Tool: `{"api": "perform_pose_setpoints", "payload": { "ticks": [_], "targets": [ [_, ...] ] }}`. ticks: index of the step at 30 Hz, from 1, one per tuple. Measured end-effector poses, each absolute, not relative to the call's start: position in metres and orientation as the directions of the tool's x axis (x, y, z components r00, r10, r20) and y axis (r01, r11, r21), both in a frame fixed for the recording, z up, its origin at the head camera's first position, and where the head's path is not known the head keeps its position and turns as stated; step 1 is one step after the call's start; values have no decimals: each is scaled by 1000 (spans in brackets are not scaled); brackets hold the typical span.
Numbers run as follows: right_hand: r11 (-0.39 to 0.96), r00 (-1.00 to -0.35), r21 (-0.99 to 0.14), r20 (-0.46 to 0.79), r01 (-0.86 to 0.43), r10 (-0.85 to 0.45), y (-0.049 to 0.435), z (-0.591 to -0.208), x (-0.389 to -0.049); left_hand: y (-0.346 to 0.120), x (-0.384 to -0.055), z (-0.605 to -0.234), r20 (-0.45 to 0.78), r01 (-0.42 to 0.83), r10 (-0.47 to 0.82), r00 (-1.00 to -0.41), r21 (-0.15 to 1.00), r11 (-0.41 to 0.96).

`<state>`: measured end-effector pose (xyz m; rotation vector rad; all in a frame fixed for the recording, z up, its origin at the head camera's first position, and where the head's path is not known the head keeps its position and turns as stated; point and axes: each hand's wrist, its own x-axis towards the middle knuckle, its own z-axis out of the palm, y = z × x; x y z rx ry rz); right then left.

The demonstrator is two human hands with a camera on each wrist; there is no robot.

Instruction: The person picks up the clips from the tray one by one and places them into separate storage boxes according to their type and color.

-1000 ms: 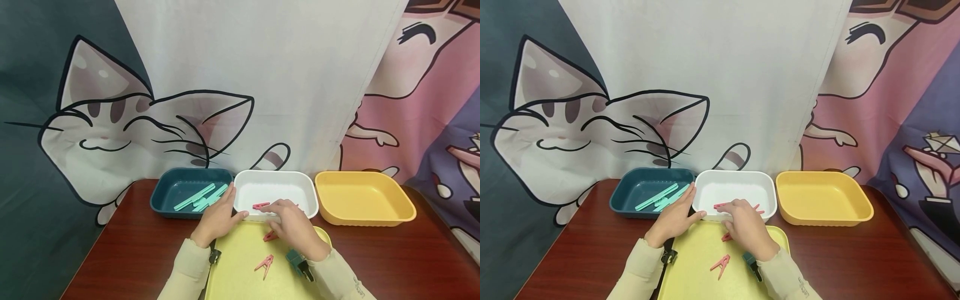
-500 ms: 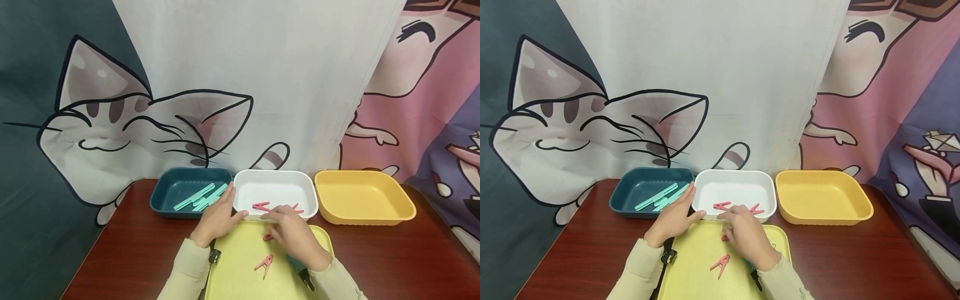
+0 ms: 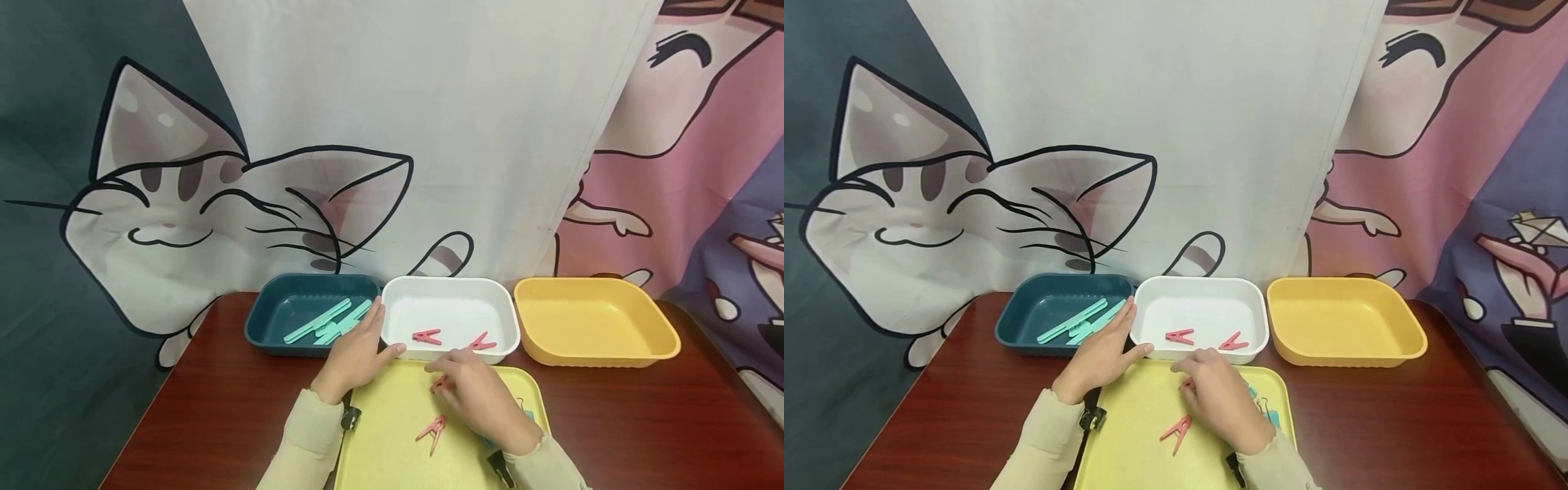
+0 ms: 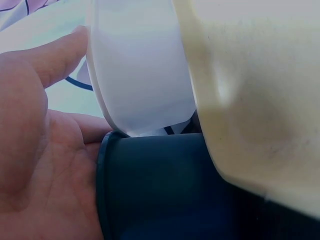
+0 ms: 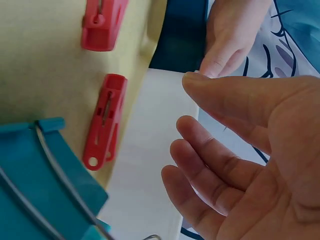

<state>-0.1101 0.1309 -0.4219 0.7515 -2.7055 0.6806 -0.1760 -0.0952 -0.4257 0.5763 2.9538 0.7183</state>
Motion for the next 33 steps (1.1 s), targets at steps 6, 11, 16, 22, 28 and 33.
{"api": "perform_pose_setpoints", "payload": {
  "ticks": [6, 11, 16, 22, 28, 33],
  "targets": [
    [746, -835, -383, 337, -544, -436, 131, -428, -109, -95, -176, -426, 33, 333, 359, -933, 461, 822],
    [751, -840, -384, 321, -538, -438, 131, -433, -107, -96, -176, -428, 41, 342, 365, -930, 459, 820],
    [759, -840, -369, 312, -537, -444, 132, -438, -106, -95, -176, -427, 42, 343, 365, -930, 456, 821],
    [758, -843, -376, 316, -532, -435, 134, -442, -107, -95, -176, -427, 48, 348, 367, -929, 455, 820],
    [766, -841, -359, 321, -533, -435, 135, -444, -108, -95, -175, -426, 46, 346, 366, -929, 454, 821],
    [780, -832, -316, 342, -540, -438, 134, -444, -109, -95, -175, -426, 50, 350, 369, -928, 452, 821]
  ]
}}
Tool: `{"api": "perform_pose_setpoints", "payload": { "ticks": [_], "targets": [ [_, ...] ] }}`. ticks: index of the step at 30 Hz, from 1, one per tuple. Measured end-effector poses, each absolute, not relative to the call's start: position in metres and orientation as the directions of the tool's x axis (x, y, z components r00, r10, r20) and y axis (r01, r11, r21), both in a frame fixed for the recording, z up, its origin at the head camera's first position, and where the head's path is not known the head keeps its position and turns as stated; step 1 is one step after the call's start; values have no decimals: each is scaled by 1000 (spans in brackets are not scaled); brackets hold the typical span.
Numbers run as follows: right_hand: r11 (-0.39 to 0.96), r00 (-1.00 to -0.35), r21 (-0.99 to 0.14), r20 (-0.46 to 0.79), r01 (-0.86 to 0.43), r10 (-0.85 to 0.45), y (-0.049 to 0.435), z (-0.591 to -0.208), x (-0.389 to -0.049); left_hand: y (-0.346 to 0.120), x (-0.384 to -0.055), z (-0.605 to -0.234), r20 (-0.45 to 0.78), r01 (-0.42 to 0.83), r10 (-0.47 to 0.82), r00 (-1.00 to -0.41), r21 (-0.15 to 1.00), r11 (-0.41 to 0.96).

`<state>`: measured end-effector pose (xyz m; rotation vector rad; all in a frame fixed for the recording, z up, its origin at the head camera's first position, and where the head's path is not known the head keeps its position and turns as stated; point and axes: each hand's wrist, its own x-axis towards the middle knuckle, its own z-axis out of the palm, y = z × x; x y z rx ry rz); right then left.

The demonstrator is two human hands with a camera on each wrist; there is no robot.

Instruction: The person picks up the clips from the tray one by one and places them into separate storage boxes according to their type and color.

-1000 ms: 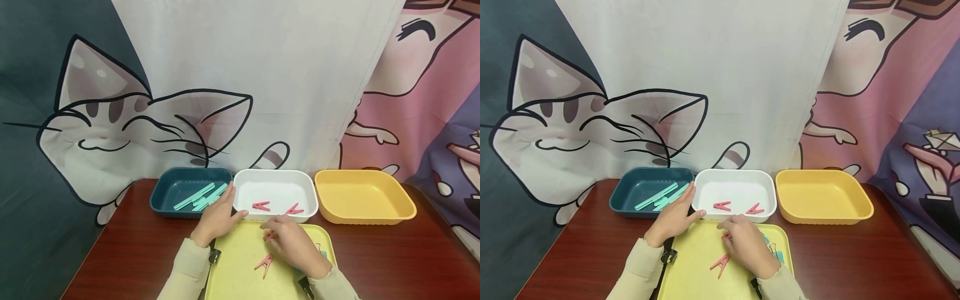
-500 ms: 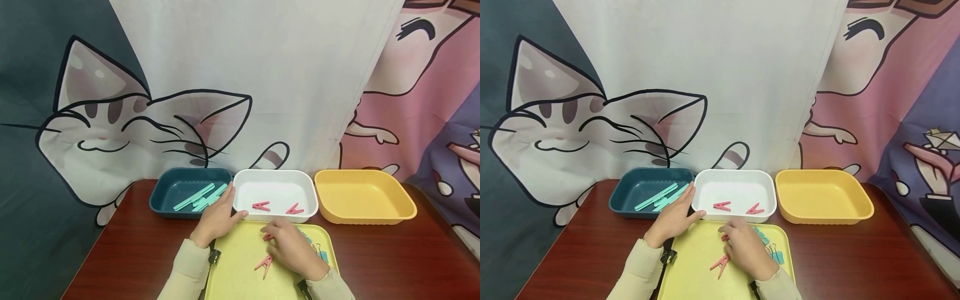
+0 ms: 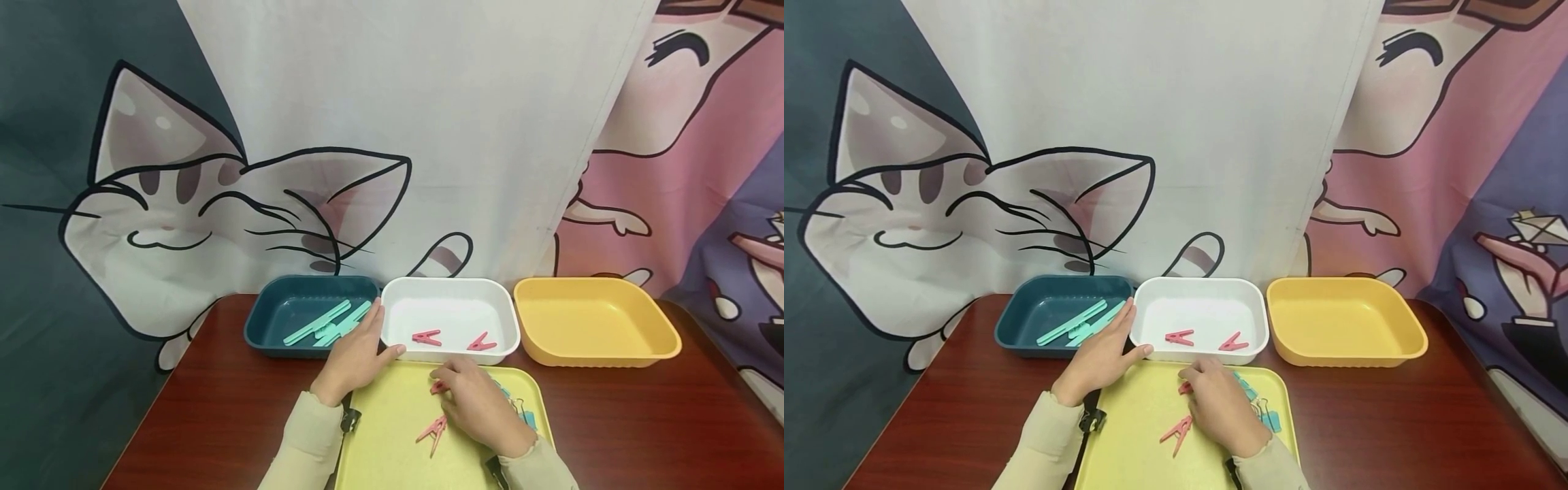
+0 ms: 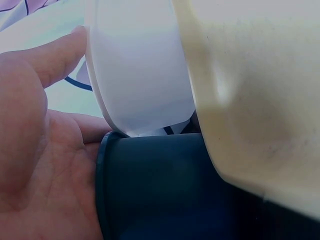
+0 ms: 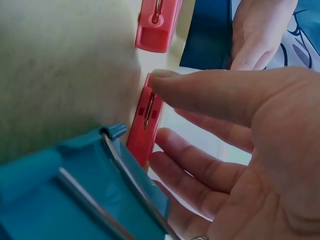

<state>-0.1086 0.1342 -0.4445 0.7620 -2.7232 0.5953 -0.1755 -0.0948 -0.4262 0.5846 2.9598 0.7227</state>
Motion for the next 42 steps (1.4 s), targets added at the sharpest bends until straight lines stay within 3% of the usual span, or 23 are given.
{"api": "perform_pose_setpoints", "payload": {
  "ticks": [19, 42],
  "targets": [
    [827, -825, -215, 377, -520, -421, 129, -449, -112, -95, -176, -427, 48, 352, 372, -927, 454, 819],
    [821, -831, -221, 337, -527, -443, 127, -449, -112, -94, -177, -428, 35, 334, 360, -932, 463, 821]
  ]
}}
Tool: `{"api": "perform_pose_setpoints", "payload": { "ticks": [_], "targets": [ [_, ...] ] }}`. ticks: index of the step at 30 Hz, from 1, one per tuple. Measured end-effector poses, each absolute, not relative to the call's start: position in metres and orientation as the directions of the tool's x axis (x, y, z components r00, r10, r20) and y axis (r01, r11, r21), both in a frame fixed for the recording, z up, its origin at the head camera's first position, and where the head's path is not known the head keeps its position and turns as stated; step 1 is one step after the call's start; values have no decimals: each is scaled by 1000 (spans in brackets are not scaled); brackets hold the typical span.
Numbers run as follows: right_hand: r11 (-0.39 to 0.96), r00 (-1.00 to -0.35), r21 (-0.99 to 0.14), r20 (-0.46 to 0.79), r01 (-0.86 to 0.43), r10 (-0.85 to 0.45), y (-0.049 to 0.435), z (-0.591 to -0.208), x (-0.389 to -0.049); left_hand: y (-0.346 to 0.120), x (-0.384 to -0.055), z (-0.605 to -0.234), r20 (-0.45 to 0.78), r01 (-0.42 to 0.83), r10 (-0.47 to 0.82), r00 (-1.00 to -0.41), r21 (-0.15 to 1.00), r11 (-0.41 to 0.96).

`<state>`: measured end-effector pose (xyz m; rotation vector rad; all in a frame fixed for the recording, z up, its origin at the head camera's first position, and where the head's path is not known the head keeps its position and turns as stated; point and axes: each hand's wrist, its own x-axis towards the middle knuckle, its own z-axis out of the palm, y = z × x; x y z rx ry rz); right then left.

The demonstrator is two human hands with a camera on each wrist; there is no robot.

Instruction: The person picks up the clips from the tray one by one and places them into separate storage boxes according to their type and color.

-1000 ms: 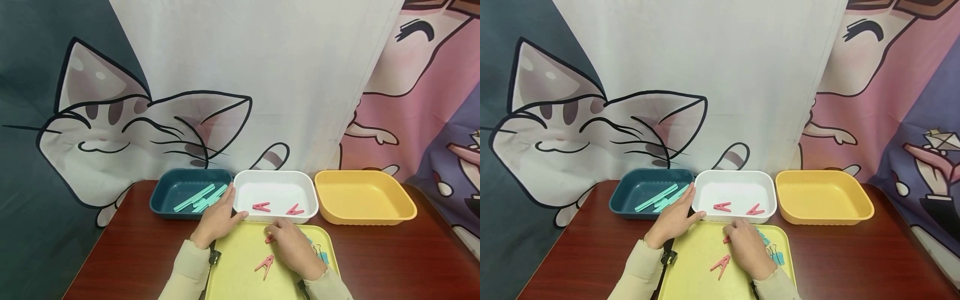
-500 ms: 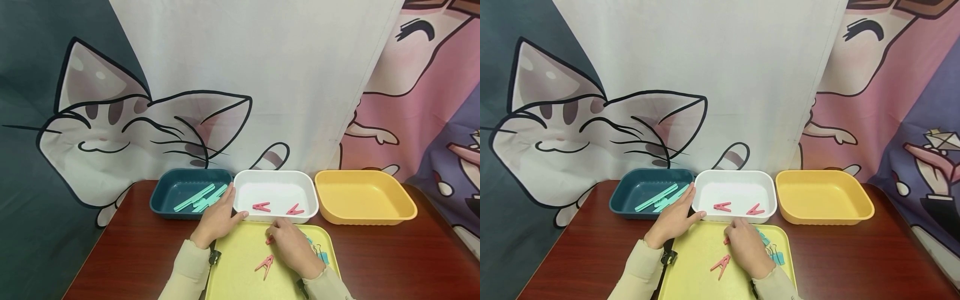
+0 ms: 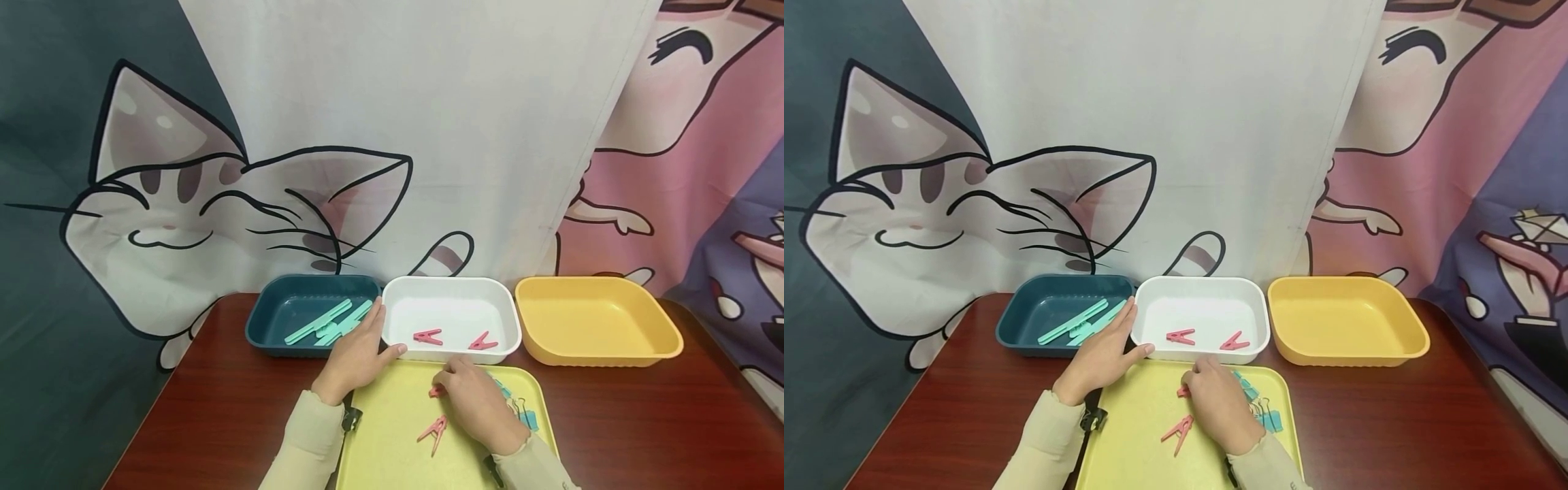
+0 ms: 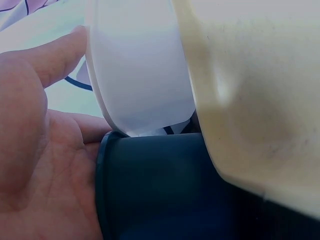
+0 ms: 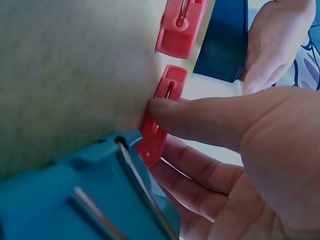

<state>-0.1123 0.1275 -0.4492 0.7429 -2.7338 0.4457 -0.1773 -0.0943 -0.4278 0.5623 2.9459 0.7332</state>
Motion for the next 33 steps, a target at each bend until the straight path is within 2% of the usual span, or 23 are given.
{"api": "perform_pose_setpoints", "payload": {
  "ticks": [33],
  "targets": [
    [835, -851, -234, 320, -498, -417, 126, -442, -109, -94, -177, -427, 37, 341, 365, -930, 451, 825]
  ]
}}
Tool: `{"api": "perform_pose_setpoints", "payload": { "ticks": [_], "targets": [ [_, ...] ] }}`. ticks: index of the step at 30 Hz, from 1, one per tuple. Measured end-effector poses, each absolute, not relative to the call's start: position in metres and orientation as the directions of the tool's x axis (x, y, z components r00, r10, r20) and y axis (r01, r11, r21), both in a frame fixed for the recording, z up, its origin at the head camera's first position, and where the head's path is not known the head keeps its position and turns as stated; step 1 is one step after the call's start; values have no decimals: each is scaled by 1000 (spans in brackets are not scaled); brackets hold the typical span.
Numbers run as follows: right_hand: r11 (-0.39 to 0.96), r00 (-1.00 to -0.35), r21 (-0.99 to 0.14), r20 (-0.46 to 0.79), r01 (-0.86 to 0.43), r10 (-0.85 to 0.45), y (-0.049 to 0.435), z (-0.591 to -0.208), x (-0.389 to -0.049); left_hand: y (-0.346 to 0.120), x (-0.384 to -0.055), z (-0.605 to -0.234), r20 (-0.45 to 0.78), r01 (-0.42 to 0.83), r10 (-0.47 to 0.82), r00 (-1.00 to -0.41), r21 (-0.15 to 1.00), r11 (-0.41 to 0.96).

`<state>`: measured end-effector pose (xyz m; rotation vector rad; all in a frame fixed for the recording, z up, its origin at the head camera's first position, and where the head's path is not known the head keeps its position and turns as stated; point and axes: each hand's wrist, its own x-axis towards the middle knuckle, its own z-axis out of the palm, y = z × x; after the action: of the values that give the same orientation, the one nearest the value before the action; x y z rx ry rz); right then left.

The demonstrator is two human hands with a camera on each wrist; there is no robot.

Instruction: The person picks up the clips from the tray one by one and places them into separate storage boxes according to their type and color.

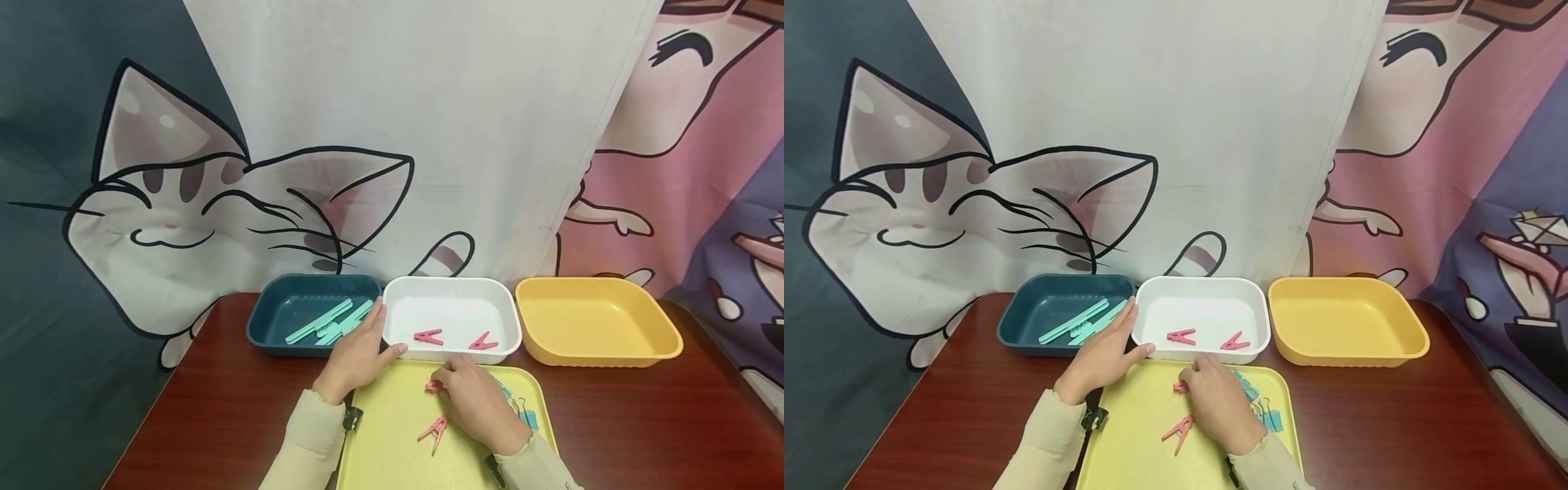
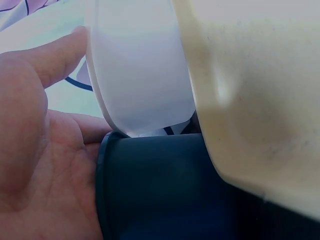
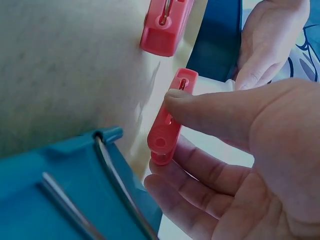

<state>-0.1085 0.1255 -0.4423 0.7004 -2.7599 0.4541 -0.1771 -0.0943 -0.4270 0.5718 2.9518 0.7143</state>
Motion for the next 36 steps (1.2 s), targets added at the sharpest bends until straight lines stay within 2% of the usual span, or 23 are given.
{"api": "perform_pose_setpoints", "payload": {
  "ticks": [14, 36],
  "targets": [
    [836, -849, -214, 299, -505, -436, 123, -434, -108, -95, -176, -427, 43, 343, 364, -930, 457, 821],
    [822, -825, -215, 362, -527, -435, 123, -427, -106, -94, -176, -428, 50, 347, 365, -930, 456, 820]
  ]
}}
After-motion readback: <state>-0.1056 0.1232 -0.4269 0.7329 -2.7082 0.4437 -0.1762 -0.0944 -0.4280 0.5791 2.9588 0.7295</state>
